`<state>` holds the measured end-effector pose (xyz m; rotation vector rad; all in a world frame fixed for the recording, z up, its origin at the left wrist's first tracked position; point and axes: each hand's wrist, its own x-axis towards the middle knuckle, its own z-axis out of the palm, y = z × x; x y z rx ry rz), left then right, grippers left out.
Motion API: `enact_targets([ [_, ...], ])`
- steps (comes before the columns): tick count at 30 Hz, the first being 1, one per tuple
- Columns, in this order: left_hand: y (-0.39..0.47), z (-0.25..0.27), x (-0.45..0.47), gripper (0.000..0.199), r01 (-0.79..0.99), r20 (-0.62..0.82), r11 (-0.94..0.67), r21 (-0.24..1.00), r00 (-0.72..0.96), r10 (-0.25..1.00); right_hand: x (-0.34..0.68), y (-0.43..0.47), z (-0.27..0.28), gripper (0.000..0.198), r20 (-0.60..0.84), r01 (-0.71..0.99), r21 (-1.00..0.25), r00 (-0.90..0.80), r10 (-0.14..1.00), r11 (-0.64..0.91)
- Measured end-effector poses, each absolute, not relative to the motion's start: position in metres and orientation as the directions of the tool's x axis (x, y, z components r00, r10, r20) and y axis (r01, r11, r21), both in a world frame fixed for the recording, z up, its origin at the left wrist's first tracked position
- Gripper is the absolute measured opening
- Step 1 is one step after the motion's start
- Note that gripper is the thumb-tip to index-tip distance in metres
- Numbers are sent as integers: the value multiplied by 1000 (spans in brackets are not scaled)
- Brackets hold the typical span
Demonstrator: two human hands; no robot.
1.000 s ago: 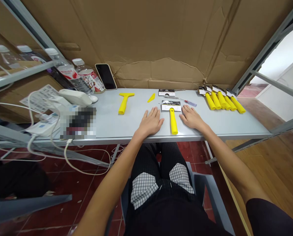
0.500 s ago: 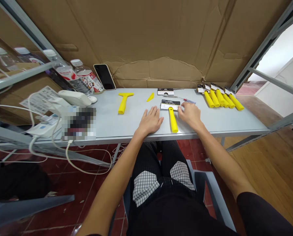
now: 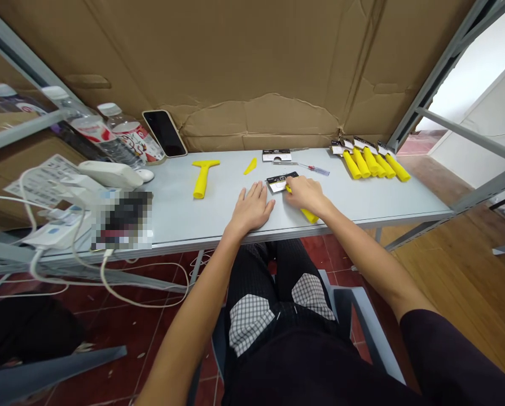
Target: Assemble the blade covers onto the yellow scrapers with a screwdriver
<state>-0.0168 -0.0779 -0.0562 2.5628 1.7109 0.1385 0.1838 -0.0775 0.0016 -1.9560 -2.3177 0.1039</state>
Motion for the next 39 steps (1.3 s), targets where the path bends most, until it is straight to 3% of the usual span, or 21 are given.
enact_targets([
  [7, -79, -57, -17, 80, 916, 54, -387, 109, 383, 922, 223, -91, 22, 50, 115, 989, -80, -113, 987, 123],
  [15, -76, -58, -18, 82, 912, 53, -391, 122, 387, 920, 341, -39, 70, 47, 342, 990, -31, 140, 929, -138],
  [21, -78, -57, -17, 80, 912, 56, -394, 116, 390, 919, 412, 11, 71, 57, 324, 954, -37, 292, 900, -296],
  [29, -79, -55, -17, 81, 916, 44, -384, 116, 382, 923, 431, 53, 35, 53, 269, 931, -81, 363, 892, -355],
  [34, -81, -52, -16, 79, 919, 44, -376, 120, 374, 927, 432, 65, 34, 58, 178, 909, -87, 417, 891, -408],
  [39, -82, -51, -17, 80, 916, 46, -378, 133, 375, 926, 428, 61, 40, 61, 176, 908, -54, 418, 891, -415],
])
